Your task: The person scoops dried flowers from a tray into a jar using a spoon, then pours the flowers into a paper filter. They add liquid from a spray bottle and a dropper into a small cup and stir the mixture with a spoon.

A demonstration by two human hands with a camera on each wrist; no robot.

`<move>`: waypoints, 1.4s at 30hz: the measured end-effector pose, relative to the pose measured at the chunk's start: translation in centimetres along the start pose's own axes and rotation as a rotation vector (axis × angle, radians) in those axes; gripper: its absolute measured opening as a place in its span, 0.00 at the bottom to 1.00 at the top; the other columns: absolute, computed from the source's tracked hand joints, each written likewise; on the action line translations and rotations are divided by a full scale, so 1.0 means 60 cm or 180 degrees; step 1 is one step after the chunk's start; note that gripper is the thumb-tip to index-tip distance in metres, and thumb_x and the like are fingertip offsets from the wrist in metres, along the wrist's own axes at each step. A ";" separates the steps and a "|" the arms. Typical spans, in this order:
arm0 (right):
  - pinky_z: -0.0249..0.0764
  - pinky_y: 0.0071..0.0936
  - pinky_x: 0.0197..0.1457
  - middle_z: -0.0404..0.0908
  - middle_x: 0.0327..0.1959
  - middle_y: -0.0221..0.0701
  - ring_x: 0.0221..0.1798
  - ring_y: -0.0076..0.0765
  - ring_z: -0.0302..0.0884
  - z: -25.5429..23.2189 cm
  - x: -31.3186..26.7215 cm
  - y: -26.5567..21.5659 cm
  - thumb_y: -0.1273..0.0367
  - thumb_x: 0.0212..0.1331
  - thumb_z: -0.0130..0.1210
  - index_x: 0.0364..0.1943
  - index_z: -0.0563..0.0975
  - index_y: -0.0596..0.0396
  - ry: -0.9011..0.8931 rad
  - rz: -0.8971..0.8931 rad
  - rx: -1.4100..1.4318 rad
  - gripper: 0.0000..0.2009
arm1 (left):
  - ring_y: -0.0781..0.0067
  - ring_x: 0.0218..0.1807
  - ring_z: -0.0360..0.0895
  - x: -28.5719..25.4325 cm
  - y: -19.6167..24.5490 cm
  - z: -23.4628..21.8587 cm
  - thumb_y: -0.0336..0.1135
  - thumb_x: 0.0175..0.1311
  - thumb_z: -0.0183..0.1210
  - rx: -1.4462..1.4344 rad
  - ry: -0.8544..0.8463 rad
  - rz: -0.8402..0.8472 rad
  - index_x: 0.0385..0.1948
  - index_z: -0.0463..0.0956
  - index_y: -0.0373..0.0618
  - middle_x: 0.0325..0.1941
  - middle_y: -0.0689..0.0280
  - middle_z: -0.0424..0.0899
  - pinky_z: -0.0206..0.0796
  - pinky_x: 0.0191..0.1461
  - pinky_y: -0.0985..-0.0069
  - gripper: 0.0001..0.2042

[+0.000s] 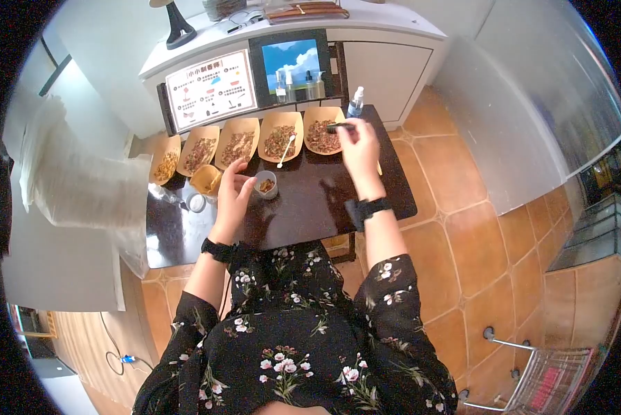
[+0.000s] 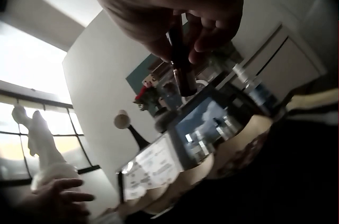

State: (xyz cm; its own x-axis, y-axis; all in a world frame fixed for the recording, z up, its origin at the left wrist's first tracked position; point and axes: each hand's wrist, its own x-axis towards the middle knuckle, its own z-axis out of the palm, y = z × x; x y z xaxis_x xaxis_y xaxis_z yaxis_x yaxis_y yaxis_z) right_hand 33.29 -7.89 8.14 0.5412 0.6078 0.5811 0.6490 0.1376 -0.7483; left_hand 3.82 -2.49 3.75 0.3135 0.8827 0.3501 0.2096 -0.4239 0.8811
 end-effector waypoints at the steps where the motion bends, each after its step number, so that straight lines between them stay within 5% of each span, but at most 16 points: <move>1: 0.75 0.31 0.39 0.78 0.34 0.33 0.33 0.34 0.78 -0.016 0.012 0.024 0.70 0.57 0.63 0.43 0.79 0.52 -0.0026 0.0006 -0.0281 0.11 | 0.71 0.43 0.78 -0.001 -0.009 -0.001 0.32 0.59 0.67 0.0001 -0.0024 -0.0071 0.63 0.65 0.39 0.58 0.57 0.76 0.71 0.45 0.74 0.30; 4: 0.75 0.33 0.41 0.77 0.35 0.34 0.35 0.36 0.78 -0.037 0.037 0.081 0.69 0.57 0.62 0.43 0.80 0.51 -0.0030 0.0144 -0.0537 0.10 | 0.67 0.51 0.77 -0.006 -0.036 0.001 0.34 0.59 0.68 -0.0065 -0.0077 -0.0203 0.65 0.63 0.39 0.60 0.55 0.74 0.70 0.52 0.71 0.32; 8: 0.76 0.39 0.45 0.78 0.41 0.38 0.42 0.45 0.79 -0.030 0.046 0.124 0.69 0.57 0.60 0.47 0.77 0.51 -0.0783 0.0239 -0.1318 0.13 | 0.59 0.65 0.71 -0.016 -0.046 0.006 0.37 0.52 0.73 -0.0008 -0.0297 -0.0383 0.68 0.57 0.39 0.64 0.52 0.71 0.64 0.65 0.66 0.42; 14: 0.75 0.45 0.53 0.78 0.48 0.39 0.52 0.51 0.77 0.005 0.048 0.150 0.70 0.57 0.59 0.49 0.75 0.50 -0.1492 0.0302 -0.1807 0.15 | 0.55 0.69 0.67 -0.026 -0.067 0.014 0.39 0.43 0.78 0.0186 -0.0667 -0.0483 0.69 0.54 0.37 0.65 0.49 0.70 0.59 0.72 0.63 0.50; 21: 0.74 0.46 0.56 0.76 0.51 0.42 0.55 0.53 0.76 0.033 0.043 0.172 0.70 0.57 0.58 0.51 0.74 0.50 -0.1226 0.0385 -0.1570 0.16 | 0.51 0.65 0.68 -0.015 -0.059 0.013 0.43 0.42 0.77 0.0954 -0.0827 -0.0354 0.67 0.59 0.40 0.61 0.49 0.74 0.59 0.69 0.60 0.48; 24: 0.72 0.43 0.59 0.75 0.49 0.48 0.55 0.55 0.75 0.032 0.040 0.184 0.68 0.55 0.60 0.56 0.73 0.53 -0.0465 0.0467 -0.1077 0.22 | 0.49 0.64 0.68 -0.011 -0.062 0.012 0.44 0.42 0.77 0.1147 -0.0863 -0.0243 0.66 0.60 0.41 0.60 0.50 0.74 0.59 0.69 0.58 0.47; 27: 0.74 0.28 0.45 0.78 0.41 0.32 0.41 0.29 0.76 0.038 0.015 0.169 0.66 0.63 0.58 0.51 0.74 0.56 0.0292 0.1284 0.0944 0.15 | 0.49 0.64 0.67 -0.011 -0.078 0.011 0.44 0.42 0.77 0.1215 -0.0864 -0.0095 0.65 0.62 0.41 0.59 0.51 0.75 0.59 0.68 0.58 0.45; 29: 0.61 0.15 0.25 0.76 0.28 0.22 0.24 0.15 0.67 0.040 -0.021 0.080 0.65 0.69 0.52 0.39 0.74 0.51 0.0391 0.1676 0.1839 0.06 | 0.49 0.63 0.68 -0.010 -0.082 0.011 0.45 0.41 0.77 0.1291 -0.0830 0.0129 0.63 0.65 0.43 0.58 0.52 0.75 0.60 0.67 0.58 0.44; 33: 0.55 0.14 0.20 0.73 0.21 0.21 0.19 0.15 0.64 0.093 -0.084 0.024 0.62 0.70 0.51 0.32 0.74 0.49 0.0264 0.2123 0.2732 0.10 | 0.50 0.60 0.70 -0.004 -0.077 0.014 0.45 0.41 0.77 0.1210 -0.0813 0.0173 0.62 0.67 0.45 0.56 0.54 0.77 0.61 0.65 0.59 0.42; 42: 0.53 0.15 0.19 0.69 0.17 0.19 0.17 0.14 0.61 0.126 -0.120 0.066 0.61 0.70 0.50 0.23 0.71 0.46 0.0289 0.2324 0.2544 0.15 | 0.59 0.47 0.75 0.004 -0.083 0.003 0.42 0.39 0.78 0.1038 -0.0862 0.0186 0.61 0.70 0.48 0.46 0.59 0.79 0.68 0.54 0.65 0.41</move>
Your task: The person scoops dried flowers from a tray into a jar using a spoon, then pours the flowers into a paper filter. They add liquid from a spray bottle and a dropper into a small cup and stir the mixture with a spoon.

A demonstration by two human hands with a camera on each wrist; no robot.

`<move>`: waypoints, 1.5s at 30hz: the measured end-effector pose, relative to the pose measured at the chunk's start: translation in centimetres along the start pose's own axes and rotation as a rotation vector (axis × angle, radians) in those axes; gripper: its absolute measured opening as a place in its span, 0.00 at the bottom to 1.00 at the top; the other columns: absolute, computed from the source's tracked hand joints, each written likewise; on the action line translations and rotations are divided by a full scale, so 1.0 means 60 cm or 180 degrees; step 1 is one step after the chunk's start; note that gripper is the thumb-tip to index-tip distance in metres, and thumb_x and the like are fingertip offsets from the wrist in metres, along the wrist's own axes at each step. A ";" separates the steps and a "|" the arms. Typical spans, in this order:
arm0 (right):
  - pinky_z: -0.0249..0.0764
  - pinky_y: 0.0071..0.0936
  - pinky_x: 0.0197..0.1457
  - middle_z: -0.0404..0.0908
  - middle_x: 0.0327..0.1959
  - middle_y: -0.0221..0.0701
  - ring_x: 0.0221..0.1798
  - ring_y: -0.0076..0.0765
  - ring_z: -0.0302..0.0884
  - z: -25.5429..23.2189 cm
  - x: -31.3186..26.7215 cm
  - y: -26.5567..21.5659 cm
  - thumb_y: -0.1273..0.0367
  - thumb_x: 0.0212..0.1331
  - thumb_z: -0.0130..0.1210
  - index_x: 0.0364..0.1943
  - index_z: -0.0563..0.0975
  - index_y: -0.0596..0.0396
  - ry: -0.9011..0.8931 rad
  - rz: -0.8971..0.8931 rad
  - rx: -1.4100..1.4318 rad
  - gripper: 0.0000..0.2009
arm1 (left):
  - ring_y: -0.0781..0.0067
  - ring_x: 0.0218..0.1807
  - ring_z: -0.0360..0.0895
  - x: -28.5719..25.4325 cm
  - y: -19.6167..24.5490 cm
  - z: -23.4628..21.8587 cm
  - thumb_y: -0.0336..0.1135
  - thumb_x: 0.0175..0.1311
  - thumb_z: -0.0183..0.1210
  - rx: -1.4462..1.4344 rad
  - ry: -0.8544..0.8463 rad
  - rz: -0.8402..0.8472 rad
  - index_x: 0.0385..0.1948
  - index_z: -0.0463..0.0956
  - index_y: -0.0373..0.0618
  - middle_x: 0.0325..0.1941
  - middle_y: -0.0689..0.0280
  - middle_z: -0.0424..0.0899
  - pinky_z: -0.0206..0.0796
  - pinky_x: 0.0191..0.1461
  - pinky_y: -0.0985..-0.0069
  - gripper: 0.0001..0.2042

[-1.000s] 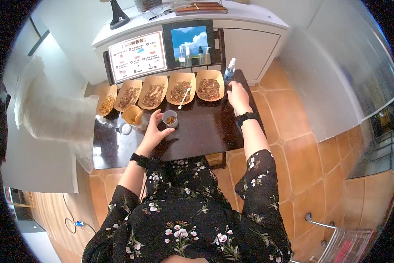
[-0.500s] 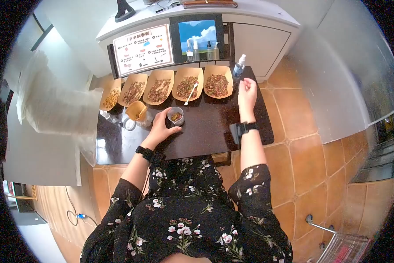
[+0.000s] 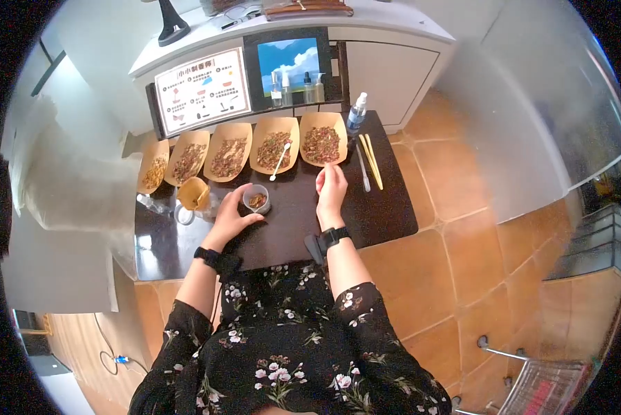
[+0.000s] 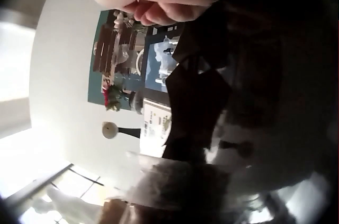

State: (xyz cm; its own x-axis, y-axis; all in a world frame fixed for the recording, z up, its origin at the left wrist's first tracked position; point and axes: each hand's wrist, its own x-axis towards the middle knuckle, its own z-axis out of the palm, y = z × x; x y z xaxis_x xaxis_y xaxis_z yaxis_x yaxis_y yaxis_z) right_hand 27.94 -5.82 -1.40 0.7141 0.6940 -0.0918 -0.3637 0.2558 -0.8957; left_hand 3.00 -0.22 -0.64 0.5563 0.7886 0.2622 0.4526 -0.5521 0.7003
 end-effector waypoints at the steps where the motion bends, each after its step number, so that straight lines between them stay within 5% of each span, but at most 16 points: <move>1: 0.53 0.15 0.19 0.68 0.17 0.18 0.18 0.14 0.61 -0.006 0.000 0.005 0.61 0.70 0.50 0.22 0.70 0.46 0.0018 0.0018 0.0021 0.15 | 0.61 0.44 0.75 0.001 -0.002 -0.002 0.42 0.39 0.78 -0.0117 -0.0036 -0.0123 0.61 0.70 0.48 0.43 0.60 0.79 0.69 0.51 0.67 0.41; 7: 0.57 0.16 0.20 0.72 0.20 0.21 0.19 0.17 0.64 -0.034 0.024 0.009 0.62 0.71 0.49 0.26 0.72 0.49 -0.0315 0.0149 0.0009 0.14 | 0.67 0.41 0.74 -0.001 -0.005 -0.009 0.39 0.39 0.77 -0.0290 -0.0145 -0.0231 0.59 0.72 0.48 0.40 0.65 0.78 0.69 0.50 0.70 0.38; 11: 0.64 0.20 0.27 0.75 0.25 0.27 0.25 0.23 0.69 -0.063 0.046 0.015 0.62 0.73 0.47 0.31 0.73 0.51 -0.0687 0.0485 0.0988 0.13 | 0.68 0.42 0.75 -0.002 -0.016 -0.004 0.37 0.42 0.75 -0.0426 -0.0070 -0.0138 0.58 0.73 0.47 0.43 0.65 0.79 0.69 0.52 0.71 0.35; 18: 0.67 0.23 0.33 0.76 0.29 0.30 0.32 0.27 0.71 -0.087 0.065 0.029 0.63 0.72 0.49 0.33 0.74 0.53 -0.1202 0.0971 0.1767 0.12 | 0.74 0.48 0.73 -0.005 -0.046 -0.003 0.37 0.61 0.58 -0.1678 -0.0235 -0.0231 0.60 0.70 0.43 0.55 0.65 0.79 0.67 0.55 0.72 0.24; 23: 0.66 0.23 0.32 0.76 0.29 0.30 0.32 0.26 0.71 -0.091 0.070 0.032 0.63 0.71 0.50 0.33 0.75 0.54 -0.1151 0.1087 0.1887 0.11 | 0.73 0.49 0.73 -0.006 -0.032 -0.006 0.40 0.75 0.45 -0.1899 -0.0085 -0.0141 0.58 0.71 0.38 0.53 0.63 0.79 0.66 0.60 0.73 0.18; 32: 0.65 0.21 0.34 0.74 0.31 0.29 0.32 0.25 0.67 -0.086 0.063 0.020 0.64 0.72 0.49 0.33 0.76 0.54 -0.1197 0.1014 0.1764 0.11 | 0.77 0.44 0.74 -0.004 -0.023 -0.016 0.45 0.79 0.35 -0.1690 0.0098 -0.0478 0.52 0.76 0.42 0.44 0.68 0.83 0.64 0.50 0.79 0.21; 45: 0.66 0.24 0.33 0.76 0.30 0.30 0.31 0.27 0.70 -0.086 0.069 0.029 0.63 0.70 0.51 0.34 0.75 0.52 -0.1135 0.1038 0.1684 0.10 | 0.82 0.35 0.72 -0.003 -0.054 -0.001 0.47 0.80 0.35 -0.2268 0.0612 -0.0684 0.47 0.77 0.40 0.39 0.65 0.83 0.64 0.40 0.84 0.23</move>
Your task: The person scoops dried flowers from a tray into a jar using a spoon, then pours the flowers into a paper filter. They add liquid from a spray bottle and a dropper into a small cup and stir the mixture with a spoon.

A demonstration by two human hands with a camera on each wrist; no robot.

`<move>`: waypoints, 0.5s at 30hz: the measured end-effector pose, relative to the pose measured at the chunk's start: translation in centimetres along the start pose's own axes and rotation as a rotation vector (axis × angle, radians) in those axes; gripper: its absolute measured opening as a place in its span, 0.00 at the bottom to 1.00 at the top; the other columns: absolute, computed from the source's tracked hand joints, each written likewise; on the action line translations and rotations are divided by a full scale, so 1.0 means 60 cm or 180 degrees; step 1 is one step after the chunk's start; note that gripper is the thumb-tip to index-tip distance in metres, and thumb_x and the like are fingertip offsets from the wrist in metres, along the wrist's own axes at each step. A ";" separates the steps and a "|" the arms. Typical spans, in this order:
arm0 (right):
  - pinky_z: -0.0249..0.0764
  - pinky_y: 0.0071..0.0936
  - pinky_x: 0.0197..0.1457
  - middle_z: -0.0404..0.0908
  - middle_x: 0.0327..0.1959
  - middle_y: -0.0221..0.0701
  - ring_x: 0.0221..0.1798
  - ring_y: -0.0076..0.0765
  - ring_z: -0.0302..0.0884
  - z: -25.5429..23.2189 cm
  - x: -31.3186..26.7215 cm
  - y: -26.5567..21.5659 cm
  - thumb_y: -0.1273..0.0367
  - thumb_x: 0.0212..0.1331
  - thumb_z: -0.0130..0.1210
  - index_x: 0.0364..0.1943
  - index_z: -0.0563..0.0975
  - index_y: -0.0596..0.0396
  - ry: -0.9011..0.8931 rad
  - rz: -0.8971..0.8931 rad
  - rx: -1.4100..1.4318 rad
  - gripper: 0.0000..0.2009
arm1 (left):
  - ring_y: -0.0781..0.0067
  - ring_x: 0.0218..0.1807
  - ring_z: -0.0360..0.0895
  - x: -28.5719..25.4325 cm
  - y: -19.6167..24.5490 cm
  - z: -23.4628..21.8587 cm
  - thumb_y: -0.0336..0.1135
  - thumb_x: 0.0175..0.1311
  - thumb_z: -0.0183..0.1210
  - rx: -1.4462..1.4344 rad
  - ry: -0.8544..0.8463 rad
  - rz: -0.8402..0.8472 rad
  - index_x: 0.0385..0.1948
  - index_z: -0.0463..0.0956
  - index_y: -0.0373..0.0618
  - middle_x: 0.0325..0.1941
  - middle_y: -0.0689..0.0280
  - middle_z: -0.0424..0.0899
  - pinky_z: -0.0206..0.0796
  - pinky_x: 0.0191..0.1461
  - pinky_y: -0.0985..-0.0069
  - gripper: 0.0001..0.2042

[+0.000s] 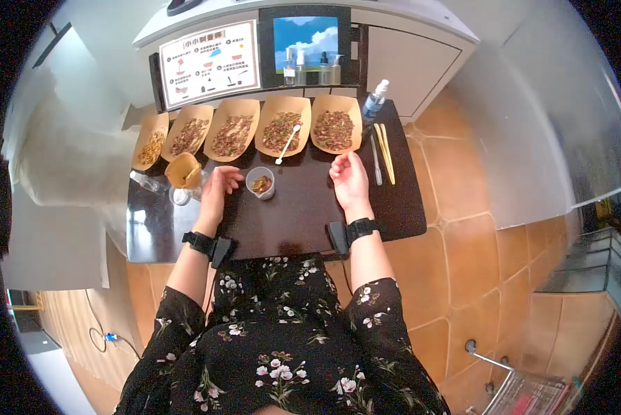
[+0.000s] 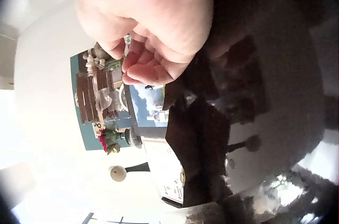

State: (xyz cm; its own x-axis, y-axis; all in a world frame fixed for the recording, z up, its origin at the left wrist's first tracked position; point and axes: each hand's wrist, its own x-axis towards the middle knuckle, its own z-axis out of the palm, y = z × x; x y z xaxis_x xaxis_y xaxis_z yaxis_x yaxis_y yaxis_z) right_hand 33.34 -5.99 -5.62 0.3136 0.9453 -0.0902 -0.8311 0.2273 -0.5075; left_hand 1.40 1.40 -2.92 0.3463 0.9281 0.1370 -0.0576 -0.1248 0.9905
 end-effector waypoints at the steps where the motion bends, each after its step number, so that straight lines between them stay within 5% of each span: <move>1: 0.66 0.24 0.33 0.77 0.30 0.29 0.31 0.27 0.71 0.001 0.000 0.000 0.63 0.70 0.50 0.36 0.75 0.52 -0.0028 -0.0039 -0.0117 0.09 | 0.82 0.35 0.72 0.001 0.000 0.000 0.47 0.80 0.35 -0.0015 -0.0017 0.0005 0.47 0.77 0.40 0.39 0.65 0.83 0.64 0.40 0.84 0.23; 10: 0.68 0.20 0.32 0.78 0.28 0.27 0.30 0.23 0.73 0.028 -0.003 0.002 0.65 0.70 0.51 0.38 0.76 0.52 0.0110 -0.0275 -0.0778 0.07 | 0.83 0.34 0.72 0.001 0.004 0.004 0.45 0.79 0.40 0.0078 -0.0003 0.0029 0.44 0.77 0.40 0.36 0.67 0.81 0.64 0.38 0.85 0.19; 15: 0.67 0.18 0.31 0.77 0.27 0.25 0.27 0.20 0.71 0.041 -0.011 -0.041 0.66 0.67 0.53 0.36 0.77 0.54 0.0820 -0.0757 -0.2572 0.07 | 0.84 0.33 0.72 0.005 0.005 0.008 0.45 0.78 0.43 0.0310 0.0082 -0.0106 0.42 0.78 0.41 0.34 0.70 0.82 0.64 0.35 0.84 0.18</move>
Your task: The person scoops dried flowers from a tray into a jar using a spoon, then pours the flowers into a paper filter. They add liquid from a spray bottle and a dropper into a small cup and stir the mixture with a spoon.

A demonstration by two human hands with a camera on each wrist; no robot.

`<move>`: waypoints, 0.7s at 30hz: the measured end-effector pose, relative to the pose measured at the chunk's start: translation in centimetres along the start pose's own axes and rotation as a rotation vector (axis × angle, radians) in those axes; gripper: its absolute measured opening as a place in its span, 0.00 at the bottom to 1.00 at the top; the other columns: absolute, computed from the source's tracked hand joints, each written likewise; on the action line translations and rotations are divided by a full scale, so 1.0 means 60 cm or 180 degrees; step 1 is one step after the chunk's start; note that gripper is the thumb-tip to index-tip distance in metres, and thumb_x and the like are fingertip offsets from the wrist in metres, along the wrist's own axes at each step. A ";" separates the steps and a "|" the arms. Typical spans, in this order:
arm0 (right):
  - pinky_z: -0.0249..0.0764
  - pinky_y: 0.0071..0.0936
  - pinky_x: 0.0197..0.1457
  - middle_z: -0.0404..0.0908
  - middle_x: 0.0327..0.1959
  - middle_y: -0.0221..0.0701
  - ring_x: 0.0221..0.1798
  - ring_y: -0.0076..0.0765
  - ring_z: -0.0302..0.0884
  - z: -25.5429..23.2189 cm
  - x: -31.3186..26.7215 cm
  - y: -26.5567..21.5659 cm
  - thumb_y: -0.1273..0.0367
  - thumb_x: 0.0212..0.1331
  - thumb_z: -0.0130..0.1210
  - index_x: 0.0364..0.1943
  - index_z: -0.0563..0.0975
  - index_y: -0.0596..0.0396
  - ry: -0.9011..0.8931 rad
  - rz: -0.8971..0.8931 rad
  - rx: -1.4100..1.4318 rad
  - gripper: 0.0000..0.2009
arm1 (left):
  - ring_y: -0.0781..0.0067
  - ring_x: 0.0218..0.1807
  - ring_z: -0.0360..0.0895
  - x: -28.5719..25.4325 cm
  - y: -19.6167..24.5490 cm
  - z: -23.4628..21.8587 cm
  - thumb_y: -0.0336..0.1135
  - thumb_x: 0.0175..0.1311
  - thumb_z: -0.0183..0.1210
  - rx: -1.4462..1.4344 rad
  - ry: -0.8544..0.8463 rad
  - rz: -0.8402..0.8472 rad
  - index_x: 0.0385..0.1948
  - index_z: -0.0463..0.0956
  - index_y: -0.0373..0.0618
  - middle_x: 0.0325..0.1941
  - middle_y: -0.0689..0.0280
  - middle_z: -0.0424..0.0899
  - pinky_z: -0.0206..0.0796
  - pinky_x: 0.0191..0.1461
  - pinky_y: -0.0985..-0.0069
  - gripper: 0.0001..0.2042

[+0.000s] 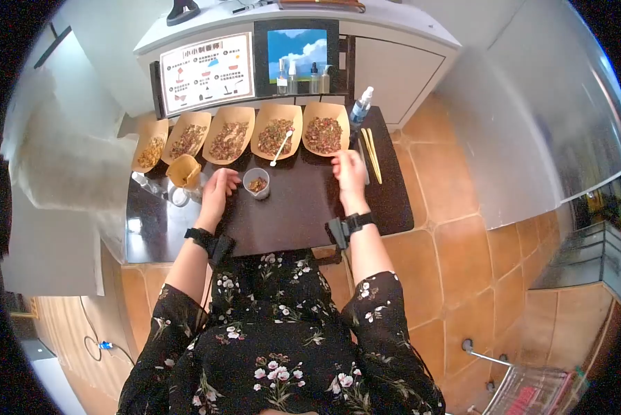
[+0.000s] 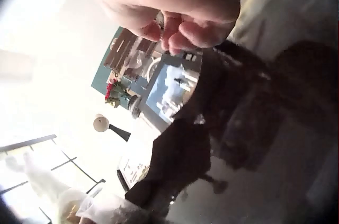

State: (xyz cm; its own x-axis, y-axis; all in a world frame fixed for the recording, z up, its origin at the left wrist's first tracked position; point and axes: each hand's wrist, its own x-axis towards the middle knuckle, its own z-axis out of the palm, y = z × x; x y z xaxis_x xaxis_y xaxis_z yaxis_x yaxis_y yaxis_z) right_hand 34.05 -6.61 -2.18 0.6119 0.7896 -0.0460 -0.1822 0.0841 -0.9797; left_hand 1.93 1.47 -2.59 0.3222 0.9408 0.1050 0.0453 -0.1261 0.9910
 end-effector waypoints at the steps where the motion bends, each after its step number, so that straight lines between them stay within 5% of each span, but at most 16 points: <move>1: 0.68 0.19 0.31 0.79 0.28 0.25 0.27 0.21 0.73 -0.017 0.005 -0.011 0.66 0.66 0.54 0.36 0.77 0.55 0.0225 -0.0163 -0.0322 0.07 | 0.84 0.32 0.72 -0.003 0.002 0.001 0.45 0.78 0.43 0.0085 0.0017 -0.0073 0.42 0.78 0.41 0.33 0.70 0.82 0.65 0.35 0.84 0.18; 3: 0.72 0.26 0.36 0.79 0.27 0.29 0.29 0.28 0.76 -0.049 0.022 -0.033 0.67 0.63 0.56 0.37 0.77 0.56 0.0649 -0.1189 -0.1706 0.07 | 0.84 0.32 0.73 -0.002 -0.003 0.001 0.45 0.77 0.44 0.0074 0.0027 -0.0026 0.41 0.78 0.41 0.32 0.70 0.82 0.66 0.35 0.83 0.18; 5: 0.76 0.40 0.44 0.80 0.36 0.40 0.39 0.46 0.81 -0.078 0.017 -0.069 0.63 0.57 0.59 0.36 0.76 0.55 0.0662 -0.0817 -0.3101 0.11 | 0.84 0.32 0.74 0.001 -0.006 0.002 0.45 0.77 0.45 0.0031 0.0040 -0.0043 0.41 0.78 0.41 0.32 0.70 0.82 0.67 0.35 0.83 0.18; 7: 0.76 0.46 0.47 0.80 0.40 0.42 0.44 0.52 0.80 -0.085 0.004 -0.084 0.60 0.57 0.59 0.35 0.76 0.56 0.0607 -0.0691 -0.4085 0.13 | 0.84 0.32 0.74 0.004 -0.009 0.002 0.45 0.77 0.45 0.0041 0.0031 -0.0057 0.41 0.78 0.40 0.32 0.70 0.82 0.68 0.36 0.83 0.18; 13: 0.77 0.48 0.51 0.83 0.41 0.46 0.48 0.54 0.81 -0.079 0.008 -0.085 0.59 0.56 0.60 0.40 0.79 0.58 0.0151 0.0095 -0.4599 0.16 | 0.81 0.33 0.74 0.003 -0.007 0.004 0.47 0.78 0.42 0.0091 -0.0010 -0.0075 0.42 0.78 0.39 0.34 0.67 0.82 0.68 0.38 0.82 0.20; 17: 0.77 0.44 0.48 0.84 0.35 0.43 0.43 0.51 0.83 -0.081 0.012 -0.074 0.61 0.53 0.62 0.31 0.79 0.53 0.0394 -0.0099 -0.4399 0.11 | 0.83 0.33 0.74 0.005 -0.010 0.005 0.45 0.76 0.46 -0.0031 0.0021 -0.0129 0.40 0.78 0.40 0.33 0.69 0.81 0.68 0.37 0.82 0.17; 21: 0.77 0.46 0.44 0.84 0.33 0.45 0.40 0.54 0.83 -0.088 0.017 -0.075 0.63 0.57 0.59 0.34 0.77 0.56 0.0627 -0.0455 -0.3931 0.11 | 0.82 0.33 0.74 0.003 -0.004 0.006 0.44 0.77 0.46 -0.0025 0.0006 -0.0155 0.40 0.78 0.40 0.32 0.69 0.80 0.68 0.38 0.82 0.17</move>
State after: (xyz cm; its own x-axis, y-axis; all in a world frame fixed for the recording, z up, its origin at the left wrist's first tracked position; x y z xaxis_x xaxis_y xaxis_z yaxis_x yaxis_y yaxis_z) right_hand 39.57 -9.40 1.14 0.6904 0.7075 0.1512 0.6701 -0.5466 -0.5022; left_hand 2.31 1.56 -2.86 0.3180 0.9464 0.0566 0.0536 -0.0776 0.9955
